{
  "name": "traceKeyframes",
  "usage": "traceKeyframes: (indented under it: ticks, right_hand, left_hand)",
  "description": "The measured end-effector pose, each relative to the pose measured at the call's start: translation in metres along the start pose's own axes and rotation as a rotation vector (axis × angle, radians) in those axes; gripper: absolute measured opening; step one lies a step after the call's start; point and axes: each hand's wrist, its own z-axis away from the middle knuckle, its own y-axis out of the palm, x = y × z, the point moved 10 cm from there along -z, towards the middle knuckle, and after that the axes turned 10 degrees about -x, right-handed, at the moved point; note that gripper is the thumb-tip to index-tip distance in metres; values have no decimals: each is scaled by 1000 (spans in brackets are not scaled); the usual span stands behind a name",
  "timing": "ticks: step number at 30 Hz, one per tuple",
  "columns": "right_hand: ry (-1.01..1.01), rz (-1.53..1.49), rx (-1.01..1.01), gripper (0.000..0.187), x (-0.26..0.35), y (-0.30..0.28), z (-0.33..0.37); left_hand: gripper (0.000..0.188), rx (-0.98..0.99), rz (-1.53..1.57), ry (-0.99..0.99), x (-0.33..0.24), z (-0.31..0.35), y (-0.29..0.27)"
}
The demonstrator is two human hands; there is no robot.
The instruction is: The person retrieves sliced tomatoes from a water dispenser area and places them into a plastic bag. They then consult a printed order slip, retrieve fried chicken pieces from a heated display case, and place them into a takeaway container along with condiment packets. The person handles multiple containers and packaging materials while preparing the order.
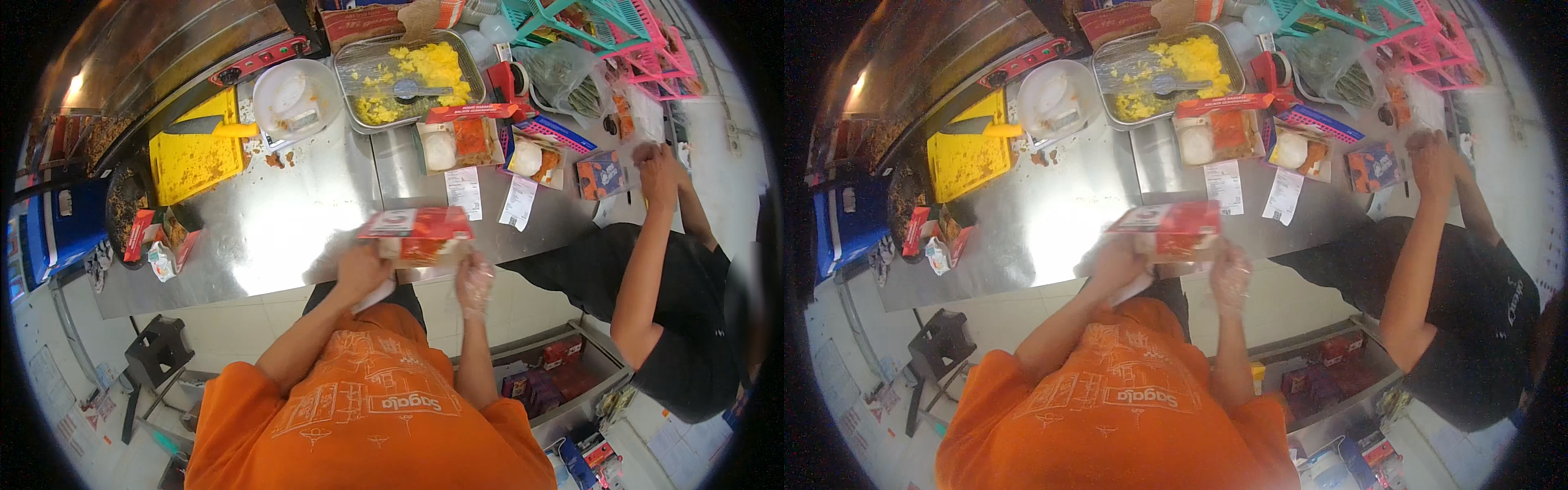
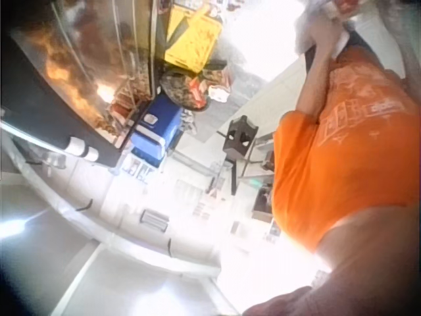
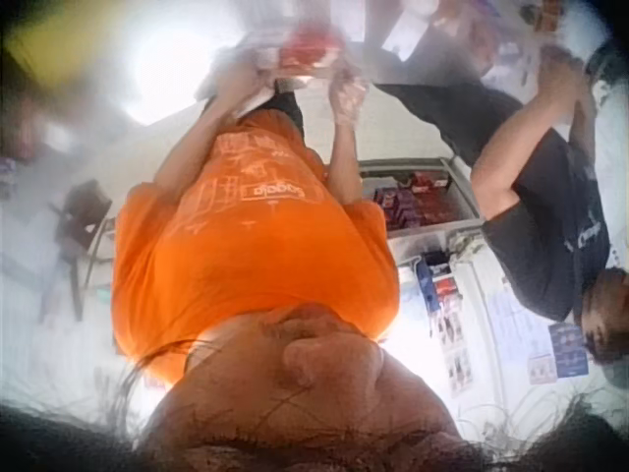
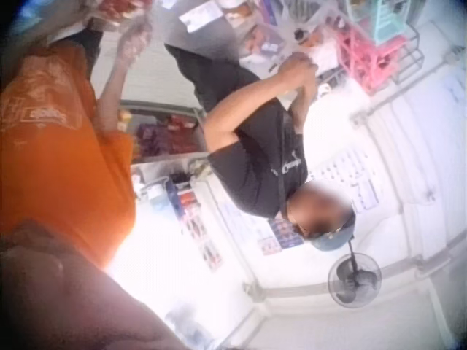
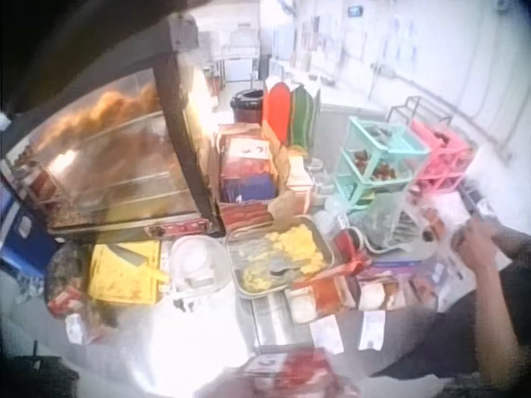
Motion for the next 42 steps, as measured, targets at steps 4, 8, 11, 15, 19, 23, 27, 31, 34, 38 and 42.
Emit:
traceKeyframes:
  ticks: [4,8,11,15,19,23,27,31,34,38,42]
  right_hand:
    - [123,-2,-5,31,-57,-34,-54]
    - [-41,192,-145,29,-46,-47,-81]
    - [196,174,-301,34,-38,-68,-56]
    - [30,-34,-121,30,47,-36,-16]
    - [-234,-467,349,22,171,74,27]
    - [-528,-486,697,26,303,192,77]
    - [-764,-357,751,40,445,328,136]
    - [-730,-165,704,40,514,435,190]
    - [-485,16,657,32,487,450,193]
    - [-590,-42,577,28,454,389,191]
    - [-319,-232,375,26,360,293,151]
  left_hand:
    - [37,60,13,67,-74,-35,39]
    - [43,210,20,-7,-92,-54,53]
    - [47,198,115,10,-70,-40,24]
    - [32,29,564,-78,24,8,-51]
    - [23,-373,848,-540,188,107,-121]
    - [27,-915,768,-912,329,255,-177]
    - [30,-1215,387,-967,442,324,-241]
    - [42,-977,367,-877,560,252,-279]
    - [46,-753,341,-671,580,184,-281]
    - [43,-644,499,-579,535,149,-263]
    - [36,-618,350,-369,421,114,-235]
